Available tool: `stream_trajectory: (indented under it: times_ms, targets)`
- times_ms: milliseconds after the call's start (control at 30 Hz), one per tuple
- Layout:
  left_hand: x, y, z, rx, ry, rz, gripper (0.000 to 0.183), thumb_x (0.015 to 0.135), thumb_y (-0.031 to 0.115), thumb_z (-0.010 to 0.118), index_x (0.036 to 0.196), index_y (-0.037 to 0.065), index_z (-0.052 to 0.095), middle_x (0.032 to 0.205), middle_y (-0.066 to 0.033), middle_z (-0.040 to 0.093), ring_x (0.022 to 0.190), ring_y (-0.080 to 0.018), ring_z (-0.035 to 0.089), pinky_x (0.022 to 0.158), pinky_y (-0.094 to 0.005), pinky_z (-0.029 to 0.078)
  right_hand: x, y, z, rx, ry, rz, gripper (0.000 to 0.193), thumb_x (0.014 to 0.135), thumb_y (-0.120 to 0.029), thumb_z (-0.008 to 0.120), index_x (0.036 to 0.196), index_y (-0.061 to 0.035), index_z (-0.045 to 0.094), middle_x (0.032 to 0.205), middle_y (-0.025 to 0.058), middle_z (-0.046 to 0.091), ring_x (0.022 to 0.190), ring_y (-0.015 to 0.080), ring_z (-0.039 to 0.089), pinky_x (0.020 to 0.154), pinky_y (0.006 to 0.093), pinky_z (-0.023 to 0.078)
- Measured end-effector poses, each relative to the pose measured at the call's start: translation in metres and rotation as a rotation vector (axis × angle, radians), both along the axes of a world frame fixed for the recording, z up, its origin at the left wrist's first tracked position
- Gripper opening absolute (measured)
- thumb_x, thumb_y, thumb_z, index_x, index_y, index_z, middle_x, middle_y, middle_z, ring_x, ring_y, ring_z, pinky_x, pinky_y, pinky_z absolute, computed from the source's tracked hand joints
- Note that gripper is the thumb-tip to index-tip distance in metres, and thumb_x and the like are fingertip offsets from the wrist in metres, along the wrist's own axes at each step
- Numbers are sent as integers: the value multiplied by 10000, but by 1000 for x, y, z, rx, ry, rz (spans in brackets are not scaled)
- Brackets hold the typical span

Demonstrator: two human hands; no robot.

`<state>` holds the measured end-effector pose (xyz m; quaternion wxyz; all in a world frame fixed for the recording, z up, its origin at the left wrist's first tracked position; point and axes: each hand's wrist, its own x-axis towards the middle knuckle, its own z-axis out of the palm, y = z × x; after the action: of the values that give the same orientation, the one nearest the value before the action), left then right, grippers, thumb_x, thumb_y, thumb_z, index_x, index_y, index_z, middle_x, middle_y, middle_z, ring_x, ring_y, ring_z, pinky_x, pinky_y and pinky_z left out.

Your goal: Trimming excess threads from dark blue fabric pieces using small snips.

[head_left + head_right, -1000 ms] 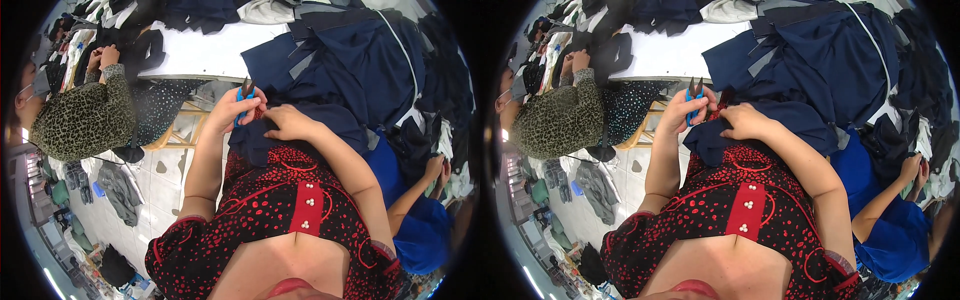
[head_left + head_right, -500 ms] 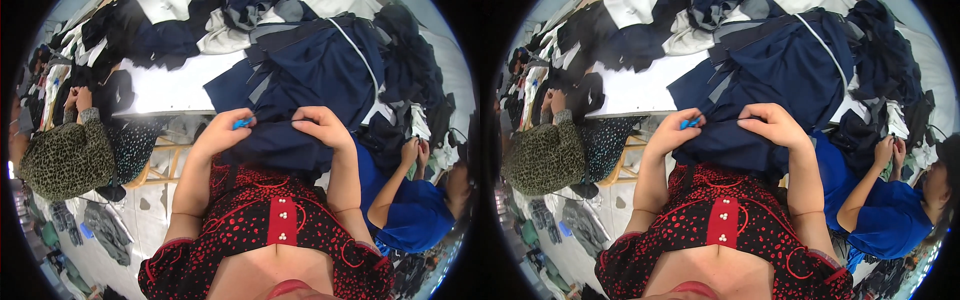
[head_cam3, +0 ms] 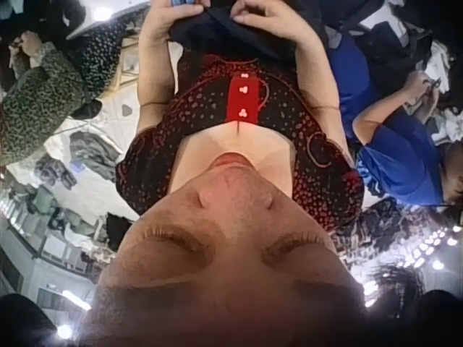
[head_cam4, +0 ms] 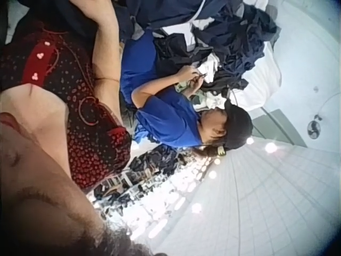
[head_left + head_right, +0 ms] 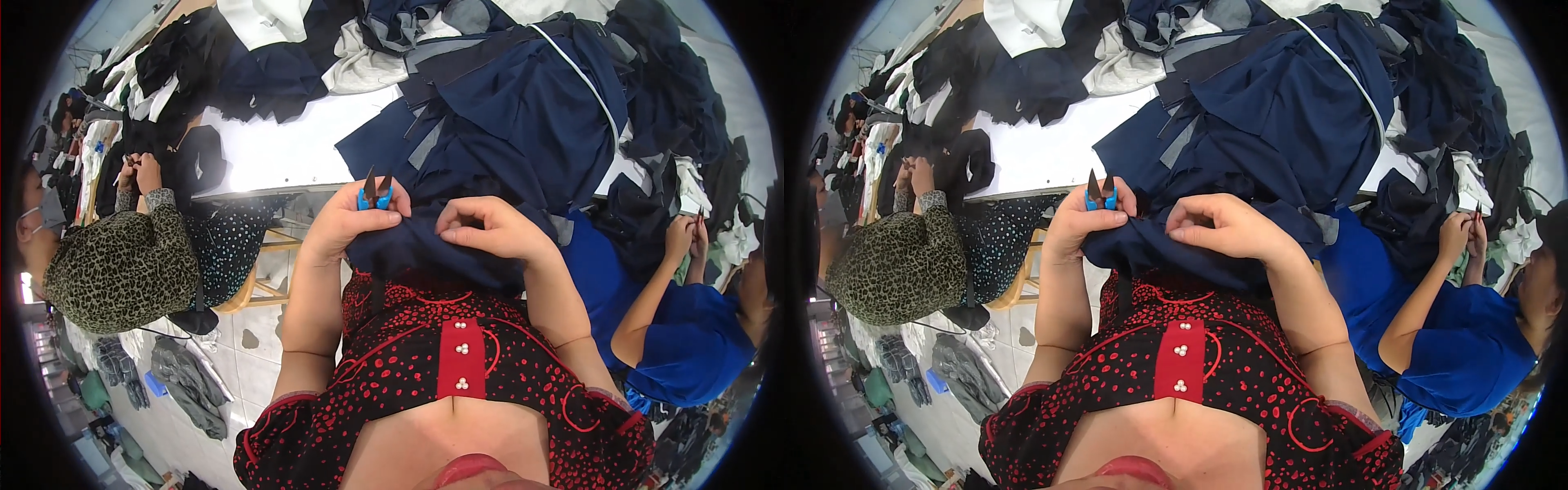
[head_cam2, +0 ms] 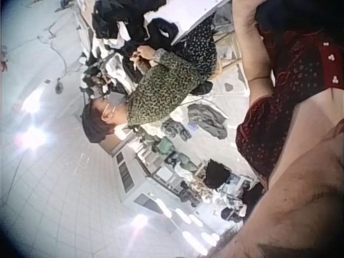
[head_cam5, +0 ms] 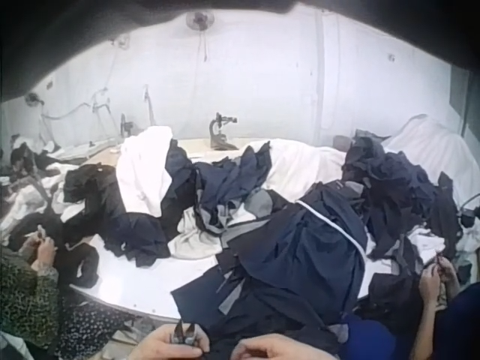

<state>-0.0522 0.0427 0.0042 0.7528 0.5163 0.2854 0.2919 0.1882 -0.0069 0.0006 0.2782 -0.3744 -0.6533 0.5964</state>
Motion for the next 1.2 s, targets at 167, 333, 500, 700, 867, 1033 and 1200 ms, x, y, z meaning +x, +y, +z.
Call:
stream_trajectory:
  times_ms: [167, 333, 500, 700, 867, 1033, 1200]
  targets:
    - [-7, 8, -8, 147, 199, 47, 203, 753, 111, 642, 920, 2, 600, 736, 0, 558, 658, -60, 509, 609, -187, 387, 3, -3, 10, -233, 188, -150, 106, 837, -117, 598, 850, -12, 598, 782, -18, 556, 763, 53, 500, 732, 208, 402]
    - [6, 6, 18, 234, 272, -21, 325, 790, 169, 638, 1086, 44, 587, 879, 9, 596, 614, -51, 494, 509, -196, 392, 5, -3, 4, -186, 247, -201, 98, 864, -103, 569, 890, -10, 586, 836, -18, 550, 790, 39, 485, 738, 192, 393]
    - [31, 12, -12, 834, 67, -130, 339, 775, 154, 635, 1076, 10, 575, 768, -2, 568, 549, -17, 464, 488, -163, 339, 7, -2, 2, -321, 410, -281, 90, 855, -94, 566, 899, -17, 582, 854, -11, 548, 819, 50, 495, 761, 200, 393]
    - [31, -3, 9, -58, 106, -177, 159, 793, 68, 606, 935, 14, 560, 625, 24, 514, 427, -24, 409, 410, -174, 306, 4, -4, -2, -122, 104, -110, 184, 818, -107, 655, 953, 3, 596, 739, -51, 543, 706, 17, 460, 672, 186, 400]
    - [31, -4, 8, 76, 170, -79, 186, 779, 57, 602, 952, 31, 539, 707, 18, 536, 501, -31, 440, 449, -179, 332, 5, -6, 1, -341, 202, -88, 167, 833, -83, 634, 969, 14, 617, 821, -34, 599, 762, 21, 502, 711, 189, 420]
    - [24, -16, 19, 564, 309, 192, 98, 766, 40, 598, 850, 28, 549, 779, -5, 532, 689, -66, 474, 626, -215, 380, 5, -7, 5, -373, 267, -169, 164, 840, -67, 619, 976, 25, 622, 871, -22, 623, 807, 30, 529, 755, 190, 432]
    - [40, -25, 26, 835, 421, 98, 166, 738, 45, 631, 883, 5, 561, 812, -92, 551, 723, -215, 564, 665, -281, 438, 3, -8, 4, -286, 223, -194, 161, 839, -52, 612, 985, 16, 624, 871, -21, 623, 802, 33, 525, 745, 192, 430]
